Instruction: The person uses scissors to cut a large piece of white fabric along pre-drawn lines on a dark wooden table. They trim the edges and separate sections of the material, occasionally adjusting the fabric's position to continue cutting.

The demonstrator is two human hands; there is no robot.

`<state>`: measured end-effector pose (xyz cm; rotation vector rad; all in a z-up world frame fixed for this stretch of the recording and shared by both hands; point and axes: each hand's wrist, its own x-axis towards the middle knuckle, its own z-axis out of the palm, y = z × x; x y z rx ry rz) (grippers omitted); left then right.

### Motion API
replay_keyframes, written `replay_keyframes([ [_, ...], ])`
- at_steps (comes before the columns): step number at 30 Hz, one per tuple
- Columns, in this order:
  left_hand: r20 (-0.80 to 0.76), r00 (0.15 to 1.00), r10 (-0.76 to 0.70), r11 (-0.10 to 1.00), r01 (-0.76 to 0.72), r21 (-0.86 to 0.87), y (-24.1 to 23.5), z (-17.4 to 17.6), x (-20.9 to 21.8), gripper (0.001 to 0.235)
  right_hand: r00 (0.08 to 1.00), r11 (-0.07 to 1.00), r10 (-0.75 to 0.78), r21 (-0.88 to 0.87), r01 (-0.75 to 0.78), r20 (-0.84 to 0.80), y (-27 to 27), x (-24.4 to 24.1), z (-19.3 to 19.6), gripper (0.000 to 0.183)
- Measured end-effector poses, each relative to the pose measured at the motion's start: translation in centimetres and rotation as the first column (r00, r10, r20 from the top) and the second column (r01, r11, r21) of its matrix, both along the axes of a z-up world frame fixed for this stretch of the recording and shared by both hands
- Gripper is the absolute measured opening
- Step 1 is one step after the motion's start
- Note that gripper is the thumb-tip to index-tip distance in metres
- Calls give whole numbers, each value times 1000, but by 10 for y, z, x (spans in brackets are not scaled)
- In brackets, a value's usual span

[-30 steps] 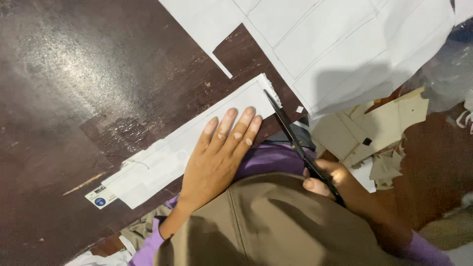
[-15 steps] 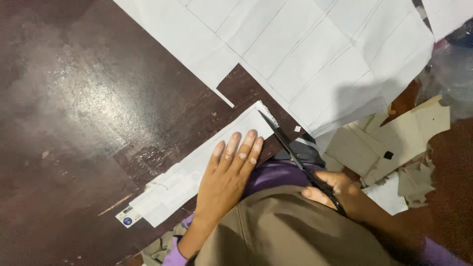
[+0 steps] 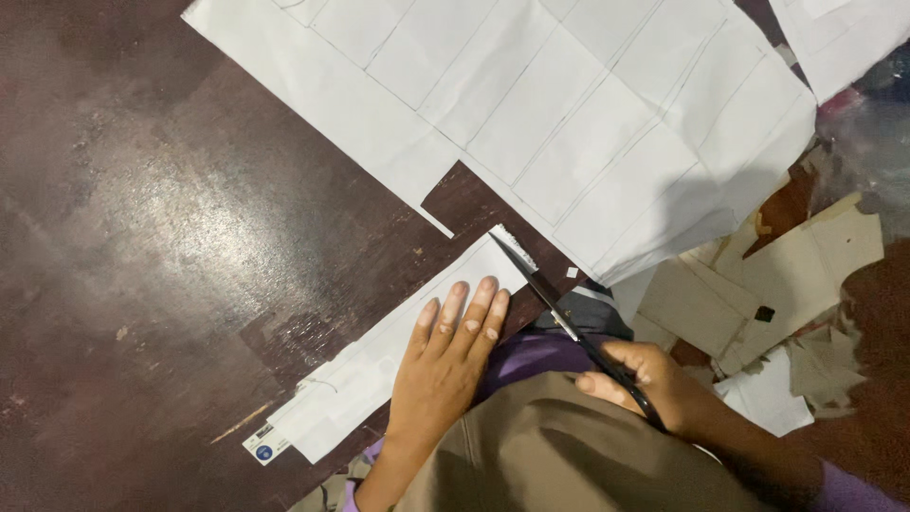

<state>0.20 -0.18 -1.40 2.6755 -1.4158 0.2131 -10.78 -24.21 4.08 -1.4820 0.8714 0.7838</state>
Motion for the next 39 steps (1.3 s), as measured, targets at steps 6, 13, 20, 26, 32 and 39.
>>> replay_keyframes([
  [6,4,1000,5,1000,-5,3,1,0,0,49,988,987,154,-51,-153,21,-8,-4,-12,30],
  [13,-340,923,181,906,-291,-308,26,-12,3,54,975,992,-2,-120,30,222,-39,-36,-45,18],
  [20,-407,828,386,835,-501,-229,38,10,23,18,793,986,-163,62,157,587,-85,-61,-63,33],
  [26,-759,611,226,855,-498,-146,56,0,36,27,912,907,109,-415,72,396,-61,-17,22,33],
  [32,-599,796,90,994,-33,105,70,88,136,36,963,868,83,-494,56,256,-66,-12,31,33],
  [39,-347,931,-117,796,297,528,-18,85,239,44,871,959,-43,-223,173,489,-53,-7,26,26],
])
